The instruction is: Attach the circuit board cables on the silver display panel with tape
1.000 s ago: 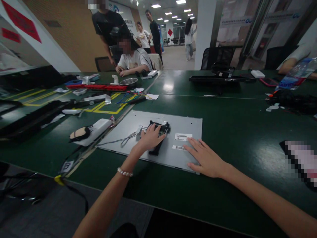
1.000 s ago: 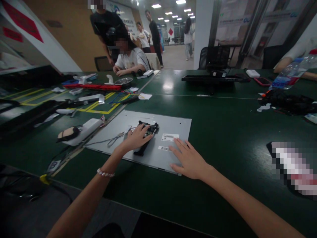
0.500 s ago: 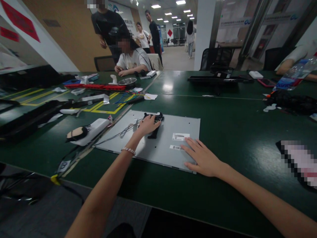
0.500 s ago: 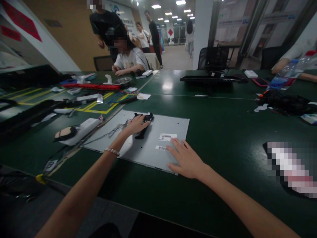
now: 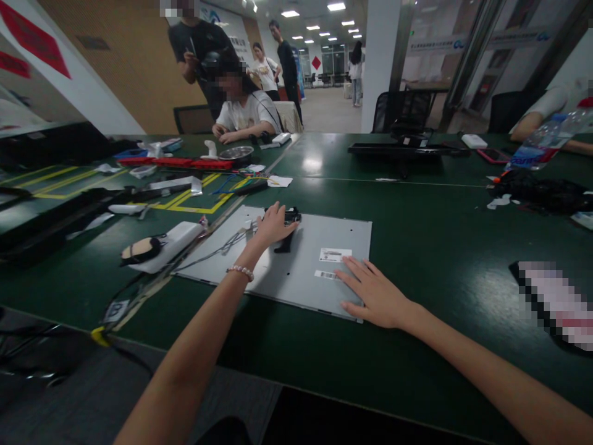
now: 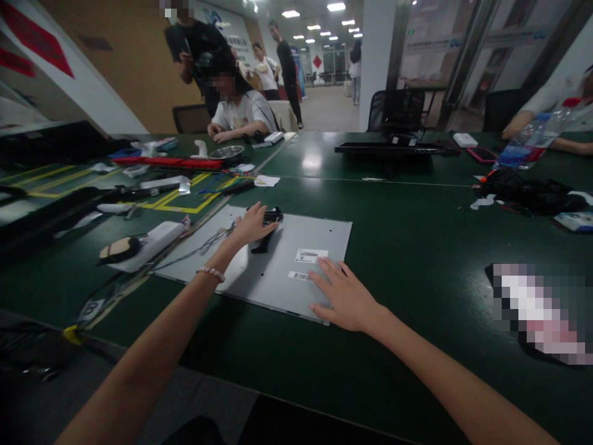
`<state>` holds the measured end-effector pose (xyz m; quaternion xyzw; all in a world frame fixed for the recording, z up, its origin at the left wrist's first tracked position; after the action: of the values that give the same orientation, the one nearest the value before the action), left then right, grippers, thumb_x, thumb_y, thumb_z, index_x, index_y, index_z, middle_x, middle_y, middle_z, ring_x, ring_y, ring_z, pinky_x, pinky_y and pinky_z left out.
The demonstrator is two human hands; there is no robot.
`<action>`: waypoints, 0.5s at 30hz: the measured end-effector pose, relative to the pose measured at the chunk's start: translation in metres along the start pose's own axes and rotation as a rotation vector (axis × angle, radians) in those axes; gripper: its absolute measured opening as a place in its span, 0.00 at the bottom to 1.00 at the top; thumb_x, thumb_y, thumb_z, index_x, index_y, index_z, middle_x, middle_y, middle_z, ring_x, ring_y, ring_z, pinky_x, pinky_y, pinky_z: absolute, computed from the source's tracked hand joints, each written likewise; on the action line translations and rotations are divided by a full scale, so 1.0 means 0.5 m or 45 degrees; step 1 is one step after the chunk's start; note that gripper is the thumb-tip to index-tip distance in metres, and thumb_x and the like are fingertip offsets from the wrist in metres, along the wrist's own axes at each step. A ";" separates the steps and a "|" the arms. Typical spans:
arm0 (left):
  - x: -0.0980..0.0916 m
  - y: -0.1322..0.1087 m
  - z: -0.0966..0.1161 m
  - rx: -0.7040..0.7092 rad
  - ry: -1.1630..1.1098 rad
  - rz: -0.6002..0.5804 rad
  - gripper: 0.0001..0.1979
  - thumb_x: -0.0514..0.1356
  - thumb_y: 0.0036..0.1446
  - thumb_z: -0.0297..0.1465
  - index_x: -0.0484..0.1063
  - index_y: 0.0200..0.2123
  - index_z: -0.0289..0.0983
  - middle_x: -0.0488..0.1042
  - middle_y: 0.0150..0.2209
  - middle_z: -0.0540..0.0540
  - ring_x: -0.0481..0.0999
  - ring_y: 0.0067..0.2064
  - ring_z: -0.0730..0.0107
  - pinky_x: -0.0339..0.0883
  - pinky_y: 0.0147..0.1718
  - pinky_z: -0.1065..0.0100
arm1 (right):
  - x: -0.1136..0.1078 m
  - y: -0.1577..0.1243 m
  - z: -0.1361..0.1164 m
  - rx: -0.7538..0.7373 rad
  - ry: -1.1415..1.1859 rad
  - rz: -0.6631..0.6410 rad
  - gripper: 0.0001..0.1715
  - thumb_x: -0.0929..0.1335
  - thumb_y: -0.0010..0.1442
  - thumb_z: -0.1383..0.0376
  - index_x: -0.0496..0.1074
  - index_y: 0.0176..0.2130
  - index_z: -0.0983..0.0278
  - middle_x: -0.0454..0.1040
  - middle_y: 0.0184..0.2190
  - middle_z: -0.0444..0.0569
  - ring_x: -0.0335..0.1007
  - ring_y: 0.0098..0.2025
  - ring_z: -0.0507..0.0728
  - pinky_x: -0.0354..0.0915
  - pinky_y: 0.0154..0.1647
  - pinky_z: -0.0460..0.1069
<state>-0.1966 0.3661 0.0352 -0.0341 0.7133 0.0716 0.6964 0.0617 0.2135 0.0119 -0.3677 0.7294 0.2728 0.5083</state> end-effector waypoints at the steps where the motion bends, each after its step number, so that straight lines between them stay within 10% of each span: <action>1: -0.004 0.006 0.004 0.031 0.002 0.015 0.37 0.48 0.62 0.48 0.49 0.68 0.33 0.45 0.70 0.34 0.43 0.70 0.49 0.42 0.63 0.45 | 0.000 0.000 0.000 -0.001 0.001 -0.003 0.44 0.54 0.65 0.41 0.47 0.69 0.61 0.37 0.72 0.53 0.32 0.72 0.64 0.38 0.70 0.62; 15: 0.007 0.088 0.023 0.036 -0.191 -0.172 0.30 0.38 0.67 0.39 0.50 0.67 0.31 0.58 0.65 0.31 0.58 0.66 0.51 0.41 0.62 0.42 | 0.000 0.000 0.001 -0.008 0.006 -0.007 0.43 0.53 0.65 0.41 0.47 0.69 0.62 0.37 0.72 0.54 0.31 0.72 0.63 0.36 0.70 0.61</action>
<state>-0.1919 0.4114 0.0338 -0.0670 0.6561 0.0167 0.7515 0.0620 0.2141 0.0118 -0.3719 0.7287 0.2728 0.5063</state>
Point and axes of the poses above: each hand's wrist, its own y-axis towards the middle knuckle, its own x-axis out of the palm, z = x × y, the point moved 10 cm from there along y, towards the middle knuckle
